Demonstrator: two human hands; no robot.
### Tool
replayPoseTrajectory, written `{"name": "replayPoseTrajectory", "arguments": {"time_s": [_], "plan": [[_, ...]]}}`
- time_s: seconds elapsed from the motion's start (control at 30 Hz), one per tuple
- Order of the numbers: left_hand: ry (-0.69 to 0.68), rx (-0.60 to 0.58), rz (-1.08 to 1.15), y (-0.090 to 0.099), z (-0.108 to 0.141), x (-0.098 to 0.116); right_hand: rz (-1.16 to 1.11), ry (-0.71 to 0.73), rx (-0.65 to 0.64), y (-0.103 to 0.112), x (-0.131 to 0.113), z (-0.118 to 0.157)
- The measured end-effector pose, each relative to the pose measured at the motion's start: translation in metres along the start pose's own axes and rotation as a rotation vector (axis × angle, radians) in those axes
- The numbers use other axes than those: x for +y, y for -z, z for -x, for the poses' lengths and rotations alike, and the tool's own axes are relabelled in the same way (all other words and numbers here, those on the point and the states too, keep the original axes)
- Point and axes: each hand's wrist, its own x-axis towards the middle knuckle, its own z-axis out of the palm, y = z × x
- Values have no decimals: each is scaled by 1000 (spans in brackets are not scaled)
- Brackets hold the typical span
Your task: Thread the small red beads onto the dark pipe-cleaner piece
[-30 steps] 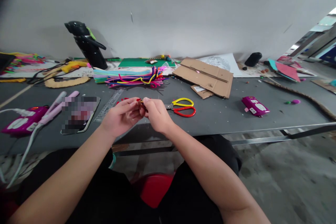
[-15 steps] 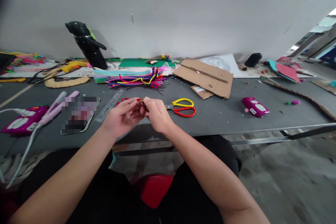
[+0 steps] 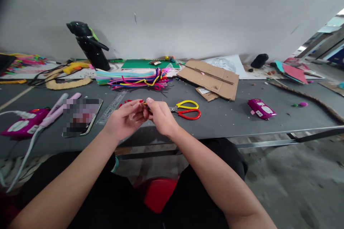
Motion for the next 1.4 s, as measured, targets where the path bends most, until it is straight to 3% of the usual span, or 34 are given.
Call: {"name": "replayPoseTrajectory", "arguments": {"time_s": [0.1,0.2,0.27,0.37,0.47,0.67,1.17,1.4], "plan": [[-93,81,-289,14,3,14,18,9,22,5,-4,-1],[-147,143,-1063,38,6,30,11,0,72,13,-12,-4],[-171,102,-1428,53,7,36,7,3,89,20,-17,-5],[-165,-10,-1661,66,3,37,10,38,106,27,-23,-6],[-159,-45,-1752,71,-2,31,23,64,120,30,-24,-5],[-69,51,-1900,76,-7,24,51,69,125,29,-25,-5],[57,72,-1802,72,-1,32,33,55,187,37,-29,-7],[130,38,-1811,68,-2,32,87,36,133,33,-27,-6]]}}
